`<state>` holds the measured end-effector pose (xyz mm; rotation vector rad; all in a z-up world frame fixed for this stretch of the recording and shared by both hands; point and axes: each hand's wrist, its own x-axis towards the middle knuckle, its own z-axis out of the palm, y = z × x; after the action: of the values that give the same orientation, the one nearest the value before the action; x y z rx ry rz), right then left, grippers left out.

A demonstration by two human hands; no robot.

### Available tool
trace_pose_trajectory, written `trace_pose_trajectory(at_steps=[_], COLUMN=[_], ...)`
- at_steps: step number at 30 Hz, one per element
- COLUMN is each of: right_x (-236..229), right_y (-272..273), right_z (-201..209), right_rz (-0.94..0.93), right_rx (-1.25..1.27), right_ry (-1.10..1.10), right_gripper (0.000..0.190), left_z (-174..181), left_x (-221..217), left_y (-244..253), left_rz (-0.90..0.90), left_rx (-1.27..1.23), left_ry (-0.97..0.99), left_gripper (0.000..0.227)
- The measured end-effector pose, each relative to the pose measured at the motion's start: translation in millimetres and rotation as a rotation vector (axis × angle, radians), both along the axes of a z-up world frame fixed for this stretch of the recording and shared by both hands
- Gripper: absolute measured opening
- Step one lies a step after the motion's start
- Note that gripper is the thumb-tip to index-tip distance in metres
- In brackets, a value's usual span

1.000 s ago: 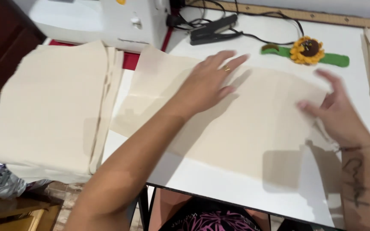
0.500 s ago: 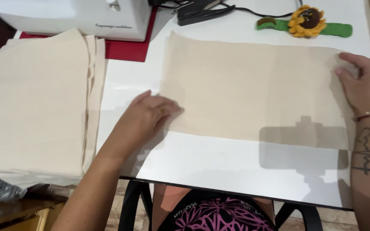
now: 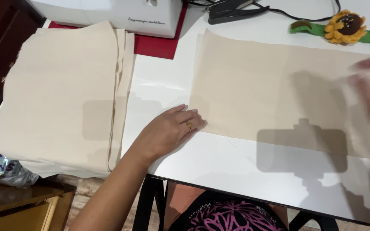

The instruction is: Folding the edge of a fabric piece and securing it with sewing pins

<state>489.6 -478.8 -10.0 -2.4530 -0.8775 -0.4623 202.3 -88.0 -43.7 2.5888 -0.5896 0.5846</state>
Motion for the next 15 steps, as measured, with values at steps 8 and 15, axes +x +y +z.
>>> trace_pose_trajectory(at_steps=[8,15], right_x=[-166.6,-182.2], right_y=[145.5,157.6], right_z=[14.0,-12.6], right_rz=[0.582,0.534], right_rx=[-0.632,-0.520], right_ry=[0.324,-0.285], right_gripper=[0.034,0.014], left_z=[8.3,17.7], left_x=[-7.3,-10.5], left_y=[2.6,-0.1], left_rz=[0.077,0.021], left_rx=[0.027,0.040], left_ry=[0.050,-0.033], left_gripper=[0.016,0.014])
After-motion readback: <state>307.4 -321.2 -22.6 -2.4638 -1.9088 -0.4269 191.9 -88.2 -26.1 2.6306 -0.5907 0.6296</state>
